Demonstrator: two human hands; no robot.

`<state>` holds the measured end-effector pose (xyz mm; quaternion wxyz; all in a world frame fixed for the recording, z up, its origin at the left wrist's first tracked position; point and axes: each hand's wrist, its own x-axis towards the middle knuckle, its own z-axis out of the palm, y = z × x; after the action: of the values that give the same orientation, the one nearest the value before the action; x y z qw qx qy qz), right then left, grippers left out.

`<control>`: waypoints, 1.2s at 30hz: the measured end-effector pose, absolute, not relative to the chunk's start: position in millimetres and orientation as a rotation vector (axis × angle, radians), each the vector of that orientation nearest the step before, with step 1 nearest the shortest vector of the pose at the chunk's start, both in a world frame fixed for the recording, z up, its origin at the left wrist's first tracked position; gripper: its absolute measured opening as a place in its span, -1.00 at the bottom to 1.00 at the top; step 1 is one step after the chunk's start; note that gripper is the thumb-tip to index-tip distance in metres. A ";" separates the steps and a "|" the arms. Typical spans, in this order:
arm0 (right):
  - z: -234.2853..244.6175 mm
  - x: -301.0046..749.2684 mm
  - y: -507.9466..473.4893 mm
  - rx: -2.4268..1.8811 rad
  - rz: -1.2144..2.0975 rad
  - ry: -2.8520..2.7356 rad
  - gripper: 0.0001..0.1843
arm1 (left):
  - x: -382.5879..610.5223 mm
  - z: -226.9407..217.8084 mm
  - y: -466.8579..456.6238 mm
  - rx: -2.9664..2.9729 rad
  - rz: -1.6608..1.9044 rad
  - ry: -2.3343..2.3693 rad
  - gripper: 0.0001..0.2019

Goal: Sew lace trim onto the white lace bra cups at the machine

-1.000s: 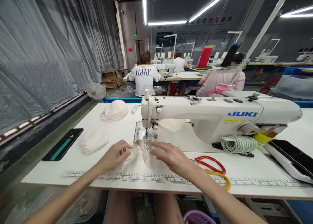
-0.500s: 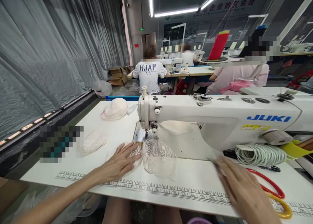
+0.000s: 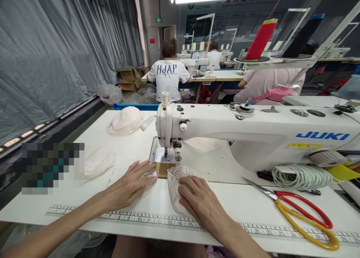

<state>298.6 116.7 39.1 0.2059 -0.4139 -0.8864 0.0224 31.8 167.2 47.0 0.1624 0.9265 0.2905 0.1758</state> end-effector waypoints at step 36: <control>26.1 301.7 108.2 -1.013 0.237 -2.325 -0.81 | 122.3 35.4 144.0 2.227 0.675 1.207 -0.83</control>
<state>301.7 108.2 26.1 0.2928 -0.3804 -0.8727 0.0891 122.3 144.0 35.4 0.2571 0.8210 0.4450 0.2487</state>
